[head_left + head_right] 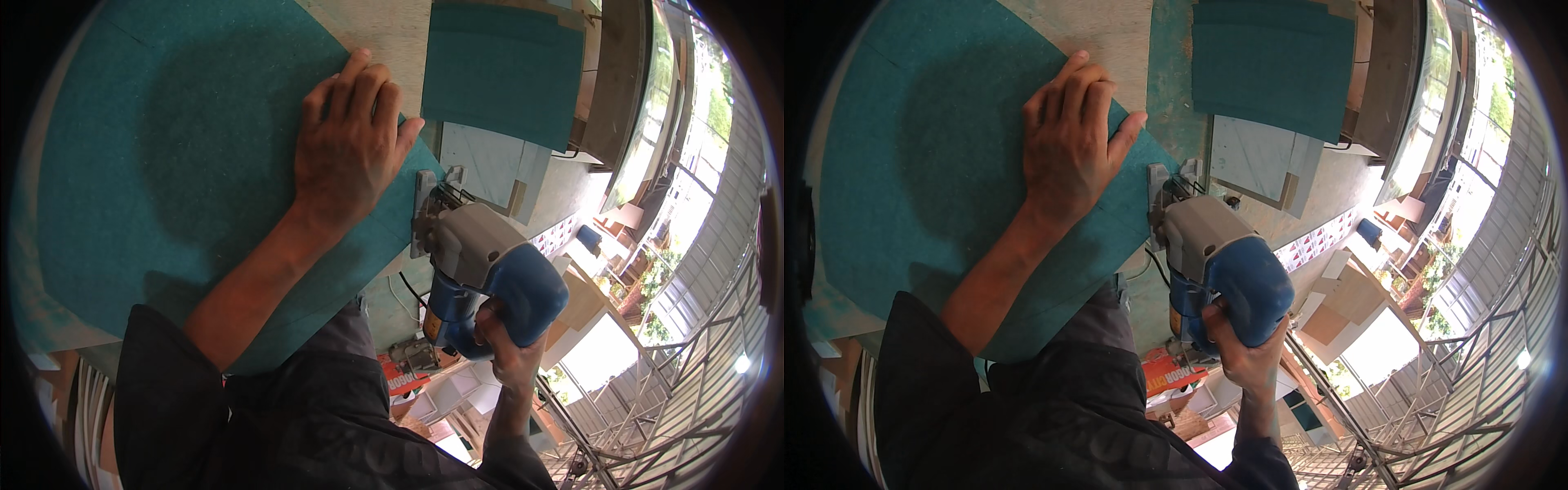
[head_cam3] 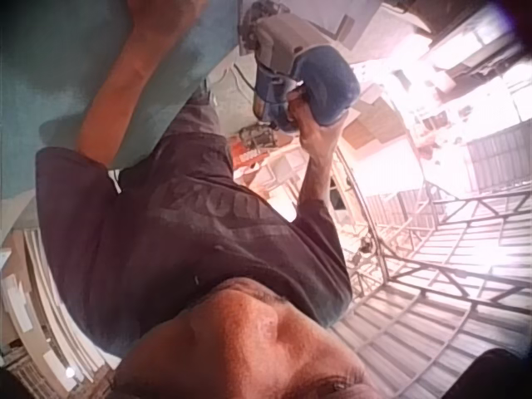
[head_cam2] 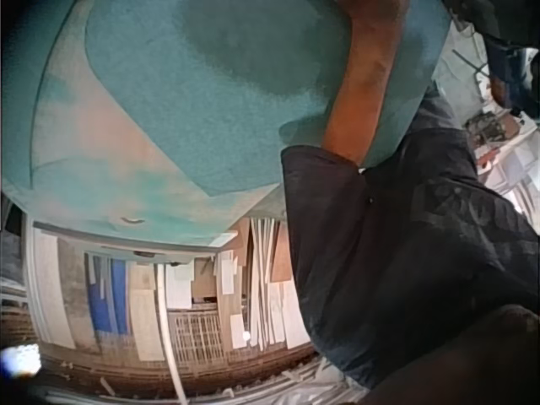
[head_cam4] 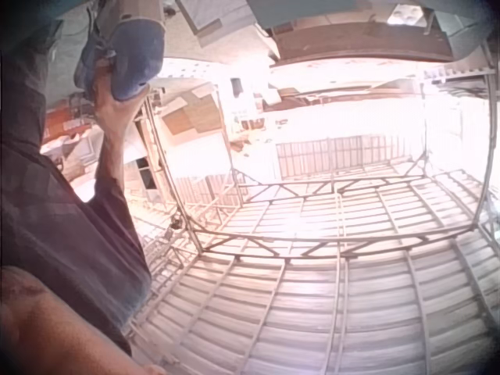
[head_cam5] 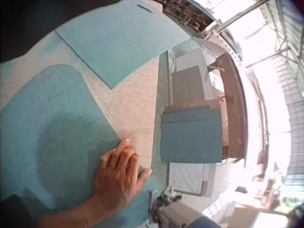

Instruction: The person prepares a jigsaw by inserting a blade, connects it to a power strip on the floor, and uses it to saw a curved shape into a green wooden panel.

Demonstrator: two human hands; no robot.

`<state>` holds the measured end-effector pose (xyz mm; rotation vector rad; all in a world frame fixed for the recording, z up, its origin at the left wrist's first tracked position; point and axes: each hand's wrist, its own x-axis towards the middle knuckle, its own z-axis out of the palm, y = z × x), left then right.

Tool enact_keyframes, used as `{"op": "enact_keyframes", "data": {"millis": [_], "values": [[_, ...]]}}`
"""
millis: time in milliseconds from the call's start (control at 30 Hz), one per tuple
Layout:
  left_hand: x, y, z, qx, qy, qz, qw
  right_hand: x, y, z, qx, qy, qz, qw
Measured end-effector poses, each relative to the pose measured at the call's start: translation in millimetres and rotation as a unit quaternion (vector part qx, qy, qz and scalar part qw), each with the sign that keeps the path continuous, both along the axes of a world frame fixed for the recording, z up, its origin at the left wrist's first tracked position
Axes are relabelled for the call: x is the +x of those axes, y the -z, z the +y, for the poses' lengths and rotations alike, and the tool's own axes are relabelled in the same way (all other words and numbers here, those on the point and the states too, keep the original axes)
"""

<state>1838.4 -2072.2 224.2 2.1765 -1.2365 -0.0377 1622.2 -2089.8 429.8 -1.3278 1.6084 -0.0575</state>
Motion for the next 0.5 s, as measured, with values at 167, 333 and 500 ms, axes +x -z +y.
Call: {"op": "enact_keyframes", "data": {"millis": [167,333,500], "values": [[1.6,-0.7,1.1,-0.001,0.000,0.001,1.000,-0.2,0.2,-1.4,-0.003,-0.006,0.013,1.000],[1.3,-0.6,0.4,0.003,0.005,0.005,1.000,-2.3,-0.1,-3.2,-0.001,-0.012,0.012,1.000],[1.1,0.0,0.5,0.001,0.004,0.006,1.000,-3.3,1.0,-4.7,-0.002,-0.009,0.014,1.000]]}}
